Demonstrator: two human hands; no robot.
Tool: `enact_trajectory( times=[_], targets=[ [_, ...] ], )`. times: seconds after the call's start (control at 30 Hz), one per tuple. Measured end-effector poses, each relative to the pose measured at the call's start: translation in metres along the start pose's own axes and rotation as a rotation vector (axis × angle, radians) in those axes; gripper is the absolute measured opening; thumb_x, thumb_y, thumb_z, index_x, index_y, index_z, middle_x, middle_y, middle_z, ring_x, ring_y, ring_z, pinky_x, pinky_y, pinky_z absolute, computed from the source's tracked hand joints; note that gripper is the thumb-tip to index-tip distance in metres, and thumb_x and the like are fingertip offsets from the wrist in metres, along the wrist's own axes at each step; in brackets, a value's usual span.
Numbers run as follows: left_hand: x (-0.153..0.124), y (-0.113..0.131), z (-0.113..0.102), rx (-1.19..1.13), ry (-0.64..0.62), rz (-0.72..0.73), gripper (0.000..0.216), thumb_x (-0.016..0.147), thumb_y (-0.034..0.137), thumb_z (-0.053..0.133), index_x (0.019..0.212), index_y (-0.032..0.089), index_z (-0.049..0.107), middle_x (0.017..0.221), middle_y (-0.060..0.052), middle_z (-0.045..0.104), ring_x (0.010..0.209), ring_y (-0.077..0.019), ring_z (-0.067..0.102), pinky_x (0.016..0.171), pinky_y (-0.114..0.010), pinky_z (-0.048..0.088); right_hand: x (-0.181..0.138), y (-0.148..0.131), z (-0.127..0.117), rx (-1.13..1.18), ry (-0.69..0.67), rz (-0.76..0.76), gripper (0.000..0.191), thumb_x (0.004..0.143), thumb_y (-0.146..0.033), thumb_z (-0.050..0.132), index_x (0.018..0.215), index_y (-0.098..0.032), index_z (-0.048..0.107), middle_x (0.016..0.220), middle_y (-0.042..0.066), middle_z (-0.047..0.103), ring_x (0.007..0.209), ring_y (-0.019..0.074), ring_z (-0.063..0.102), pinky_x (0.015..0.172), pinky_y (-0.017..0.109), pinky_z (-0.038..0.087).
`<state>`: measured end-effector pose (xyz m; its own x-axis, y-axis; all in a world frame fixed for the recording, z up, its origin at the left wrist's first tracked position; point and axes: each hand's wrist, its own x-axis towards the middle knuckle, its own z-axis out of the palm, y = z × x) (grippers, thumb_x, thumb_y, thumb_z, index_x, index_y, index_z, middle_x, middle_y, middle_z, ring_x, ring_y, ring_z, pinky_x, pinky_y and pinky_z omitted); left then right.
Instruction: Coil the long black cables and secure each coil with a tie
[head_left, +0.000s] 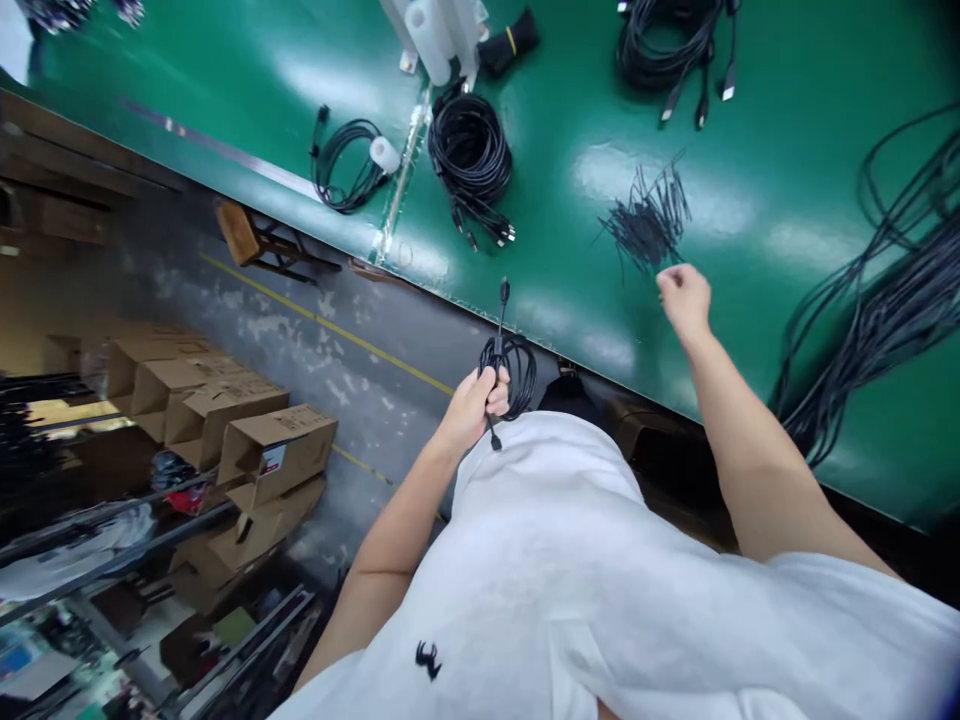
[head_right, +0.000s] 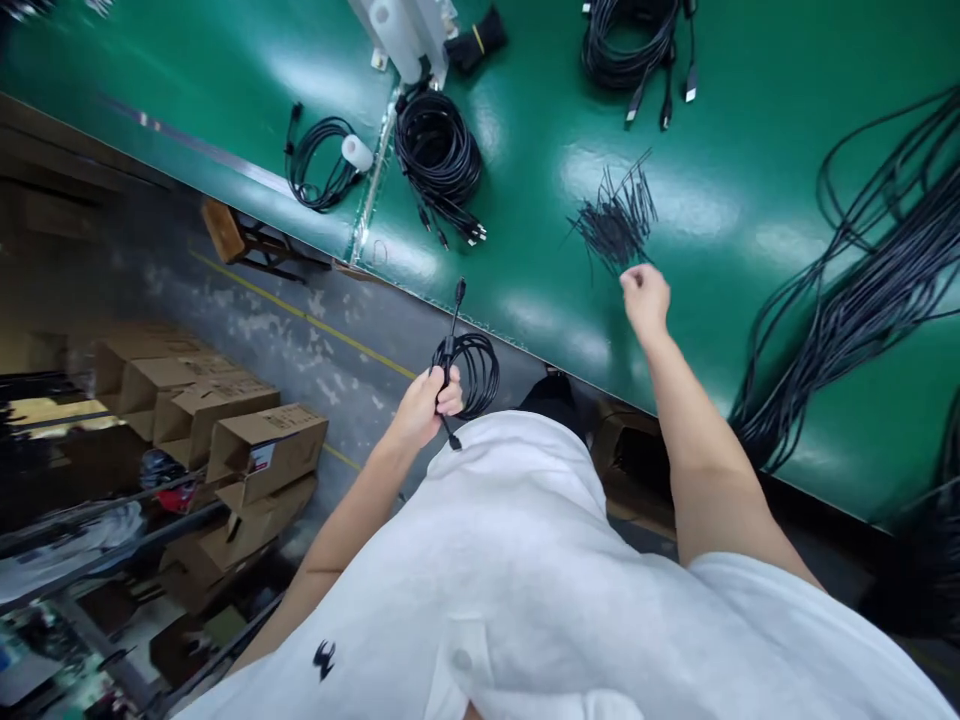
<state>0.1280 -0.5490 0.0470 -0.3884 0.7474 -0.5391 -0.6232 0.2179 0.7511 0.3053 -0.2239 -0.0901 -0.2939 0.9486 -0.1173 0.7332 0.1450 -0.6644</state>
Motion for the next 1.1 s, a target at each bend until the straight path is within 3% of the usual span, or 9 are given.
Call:
enact_trajectory(
  times=[0.1,0.2,0.47,0.57,0.7,0.8,0.9,1.0,1.1],
  targets=[
    [0.003,0.003,0.012,0.018,0.009,0.002,0.038,0.079,0.047,0.076,0.080,0.016,0.055,0.053,0.008,0.041,0.044,-0.0028,0.034,0.047,-0.017,0.031,0.052,0.005,-0.010,-0.160,0.059,-0.012,0.032,0.090,-0.027,0.053,0.105,-0.002,0.065,0.119,0.028,0.062,0.099,0.0174,0.056,0.082,0.032,0.037],
    [0.006,0.006,0.022,0.053,0.028,0.020,0.039,0.077,0.047,0.077,0.080,0.016,0.054,0.056,0.006,0.047,0.047,-0.0042,0.040,0.048,-0.018,0.033,0.070,0.006,-0.008,-0.253,-0.002,-0.022,0.031,0.088,-0.024,0.055,0.100,0.001,0.067,0.112,0.030,0.064,0.090,0.0165,0.056,0.075,0.034,0.033],
    [0.020,0.003,0.036,0.082,-0.022,0.050,0.043,0.077,0.050,0.076,0.078,0.016,0.049,0.057,0.008,0.043,0.047,-0.0031,0.040,0.048,-0.017,0.032,0.063,0.026,-0.021,-0.384,-0.033,-0.078,0.039,0.092,-0.030,0.054,0.113,0.001,0.067,0.122,0.029,0.059,0.101,0.0193,0.057,0.074,0.036,0.030],
    [0.024,0.001,0.038,0.175,-0.066,0.053,0.043,0.080,0.054,0.072,0.082,0.016,0.050,0.057,0.006,0.049,0.049,-0.0053,0.046,0.050,-0.019,0.037,0.058,0.027,-0.026,-0.364,-0.120,-0.096,0.046,0.092,-0.032,0.050,0.106,0.008,0.065,0.119,0.029,0.060,0.103,0.0178,0.056,0.076,0.034,0.030],
    [0.028,-0.001,0.039,0.157,-0.127,0.074,0.044,0.081,0.054,0.071,0.080,0.016,0.050,0.053,0.010,0.039,0.043,-0.0021,0.035,0.045,-0.016,0.028,0.050,0.017,-0.037,-0.198,-0.116,-0.048,0.054,0.092,-0.032,0.045,0.109,0.017,0.058,0.121,0.034,0.056,0.106,0.0186,0.055,0.081,0.037,0.030],
    [0.027,-0.001,0.039,0.151,-0.130,0.091,0.042,0.085,0.052,0.067,0.078,0.016,0.047,0.054,0.011,0.034,0.043,-0.0010,0.029,0.045,-0.016,0.024,0.021,0.003,-0.047,-0.045,-0.126,-0.027,0.055,0.092,-0.030,0.045,0.119,0.017,0.056,0.106,0.029,0.065,0.084,0.0120,0.057,0.078,0.035,0.035],
    [0.020,0.001,0.038,0.220,-0.174,0.125,0.038,0.089,0.050,0.063,0.081,0.017,0.046,0.056,0.010,0.037,0.045,-0.0023,0.033,0.047,-0.018,0.026,-0.048,-0.015,-0.045,0.148,-0.208,-0.088,0.052,0.093,-0.033,0.047,0.127,0.005,0.058,0.095,0.017,0.068,0.068,0.0073,0.052,0.071,0.028,0.040],
    [0.009,0.004,0.036,0.402,-0.266,0.176,0.034,0.092,0.049,0.058,0.086,0.016,0.049,0.058,0.008,0.042,0.049,-0.0041,0.038,0.051,-0.020,0.030,-0.137,-0.039,-0.024,0.500,-0.527,-0.099,0.042,0.082,-0.042,0.064,0.106,-0.009,0.072,0.073,0.004,0.065,0.060,0.0086,0.050,0.064,0.026,0.042],
    [0.002,0.001,0.034,0.595,-0.386,0.177,0.038,0.093,0.051,0.053,0.081,0.015,0.052,0.059,0.006,0.046,0.053,-0.0054,0.040,0.056,-0.022,0.033,-0.195,-0.073,0.003,0.800,-0.784,-0.005,0.029,0.072,-0.043,0.072,0.079,-0.015,0.069,0.061,-0.001,0.056,0.054,0.0088,0.046,0.057,0.025,0.041]
  ],
)
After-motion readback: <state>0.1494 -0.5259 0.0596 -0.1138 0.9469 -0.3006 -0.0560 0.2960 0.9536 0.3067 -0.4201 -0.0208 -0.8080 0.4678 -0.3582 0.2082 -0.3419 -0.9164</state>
